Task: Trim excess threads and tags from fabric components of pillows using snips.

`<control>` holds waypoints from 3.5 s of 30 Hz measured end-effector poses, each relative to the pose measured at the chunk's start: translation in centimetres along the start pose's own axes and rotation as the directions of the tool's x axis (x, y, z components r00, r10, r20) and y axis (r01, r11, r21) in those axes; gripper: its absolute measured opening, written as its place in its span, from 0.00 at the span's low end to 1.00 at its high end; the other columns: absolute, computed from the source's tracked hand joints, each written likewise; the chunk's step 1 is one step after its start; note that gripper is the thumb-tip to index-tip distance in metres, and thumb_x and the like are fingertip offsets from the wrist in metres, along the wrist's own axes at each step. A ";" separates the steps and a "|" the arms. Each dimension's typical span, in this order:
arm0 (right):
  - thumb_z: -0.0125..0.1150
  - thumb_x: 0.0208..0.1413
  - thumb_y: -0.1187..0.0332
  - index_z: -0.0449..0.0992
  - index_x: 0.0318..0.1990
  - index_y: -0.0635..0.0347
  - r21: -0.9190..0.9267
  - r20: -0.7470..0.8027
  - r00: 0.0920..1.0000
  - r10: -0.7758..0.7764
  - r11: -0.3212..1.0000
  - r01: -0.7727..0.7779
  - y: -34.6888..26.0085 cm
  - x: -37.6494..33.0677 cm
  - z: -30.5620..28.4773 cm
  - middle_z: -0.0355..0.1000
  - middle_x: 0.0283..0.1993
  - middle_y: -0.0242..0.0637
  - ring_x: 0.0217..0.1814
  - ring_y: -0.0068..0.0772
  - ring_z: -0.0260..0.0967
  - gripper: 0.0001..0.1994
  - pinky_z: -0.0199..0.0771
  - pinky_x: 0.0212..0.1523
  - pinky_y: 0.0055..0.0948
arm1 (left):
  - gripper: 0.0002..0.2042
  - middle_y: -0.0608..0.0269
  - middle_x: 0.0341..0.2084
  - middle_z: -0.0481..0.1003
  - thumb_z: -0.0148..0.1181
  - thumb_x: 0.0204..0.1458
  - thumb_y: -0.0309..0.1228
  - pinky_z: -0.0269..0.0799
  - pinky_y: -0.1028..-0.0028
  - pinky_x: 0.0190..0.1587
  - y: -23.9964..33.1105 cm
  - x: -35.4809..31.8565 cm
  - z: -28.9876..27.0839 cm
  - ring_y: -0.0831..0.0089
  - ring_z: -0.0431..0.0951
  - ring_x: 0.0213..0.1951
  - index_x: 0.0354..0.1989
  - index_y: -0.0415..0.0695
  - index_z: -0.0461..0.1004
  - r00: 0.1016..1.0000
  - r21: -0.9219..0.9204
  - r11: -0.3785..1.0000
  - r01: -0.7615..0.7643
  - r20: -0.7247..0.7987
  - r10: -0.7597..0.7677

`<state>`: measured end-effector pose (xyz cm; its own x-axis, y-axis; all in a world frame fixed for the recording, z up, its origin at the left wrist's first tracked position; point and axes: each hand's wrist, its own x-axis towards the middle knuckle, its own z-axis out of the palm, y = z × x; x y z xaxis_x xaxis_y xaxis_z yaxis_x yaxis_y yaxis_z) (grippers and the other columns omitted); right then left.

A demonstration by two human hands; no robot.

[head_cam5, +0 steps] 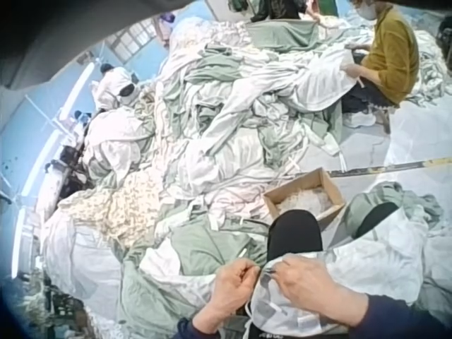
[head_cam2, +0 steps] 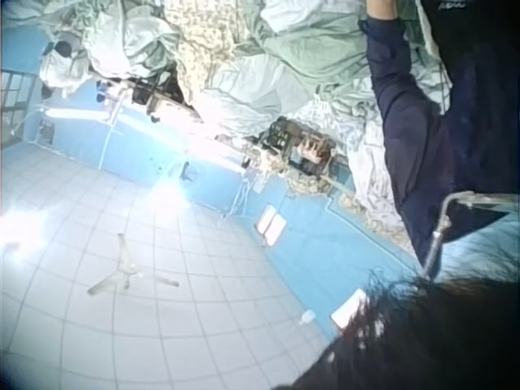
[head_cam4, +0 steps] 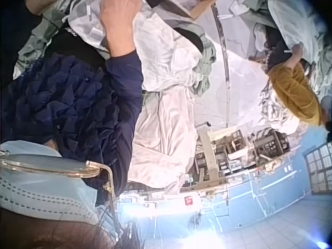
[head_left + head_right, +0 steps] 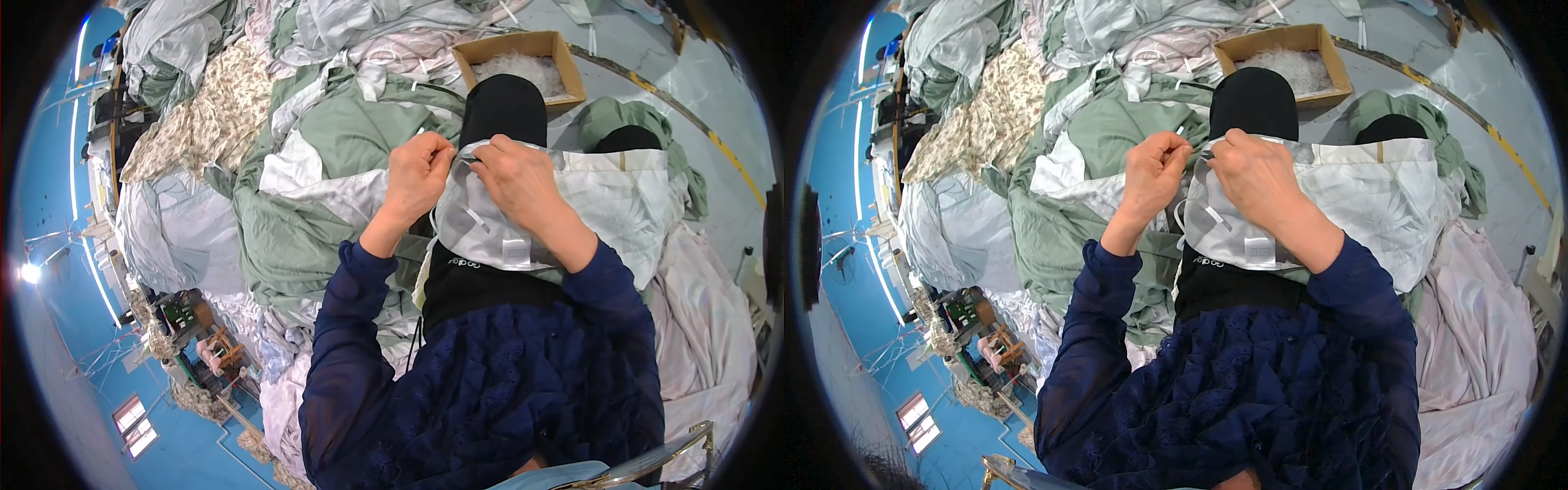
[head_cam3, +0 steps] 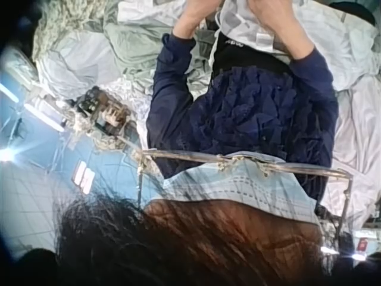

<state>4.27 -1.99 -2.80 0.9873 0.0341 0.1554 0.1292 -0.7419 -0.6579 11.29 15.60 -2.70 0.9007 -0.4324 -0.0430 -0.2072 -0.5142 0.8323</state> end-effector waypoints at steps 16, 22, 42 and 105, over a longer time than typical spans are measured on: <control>0.65 0.51 0.73 0.79 0.40 0.61 0.152 -0.169 0.977 0.133 0.982 -0.107 1.0 -0.9 -3.2 0.73 0.32 0.38 0.31 0.40 0.73 0.08 0.72 0.31 0.31 | 0.04 0.57 0.18 0.72 0.60 0.51 0.23 0.65 0.71 0.24 2.6 3.8 -0.2 0.69 0.71 0.19 0.26 0.37 0.73 0.995 -0.014 0.996 -0.093 -0.033 0.093; 0.66 0.53 0.76 0.78 0.44 0.63 0.264 -0.331 0.903 0.275 0.945 -0.192 3.2 -3.0 -6.6 0.71 0.31 0.36 0.29 0.26 0.69 0.11 0.69 0.33 0.22 | 0.07 0.58 0.19 0.76 0.61 0.50 0.30 0.70 0.68 0.30 6.9 13.9 2.5 0.67 0.76 0.23 0.29 0.38 0.77 0.952 -0.026 0.953 -0.300 -0.074 0.298; 0.58 0.64 0.71 0.73 0.56 0.66 0.565 -0.500 0.646 0.577 0.782 -0.262 9.2 -11.3 -9.7 0.70 0.40 0.23 0.34 0.10 0.60 0.15 0.60 0.36 0.11 | 0.15 0.56 0.23 0.78 0.61 0.49 0.44 0.66 0.59 0.43 7.3 10.4 10.7 0.54 0.77 0.38 0.28 0.45 0.82 0.746 0.312 0.738 -0.598 0.553 0.370; 0.67 0.51 0.75 0.77 0.42 0.64 0.394 -0.368 0.854 0.367 0.894 -0.214 4.7 -11.7 -7.2 0.72 0.31 0.37 0.28 0.30 0.69 0.11 0.68 0.28 0.26 | 0.07 0.64 0.15 0.63 0.66 0.40 0.17 0.61 0.74 0.22 6.3 -1.2 12.6 0.73 0.65 0.19 0.26 0.41 0.77 0.872 -0.016 0.872 -0.489 -0.030 0.489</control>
<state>-7.32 -10.70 -2.47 0.8569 -0.4893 0.1625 -0.0592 -0.4063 -0.9118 4.04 3.53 -4.36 0.6956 -0.6059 0.3860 -0.6151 -0.2247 0.7558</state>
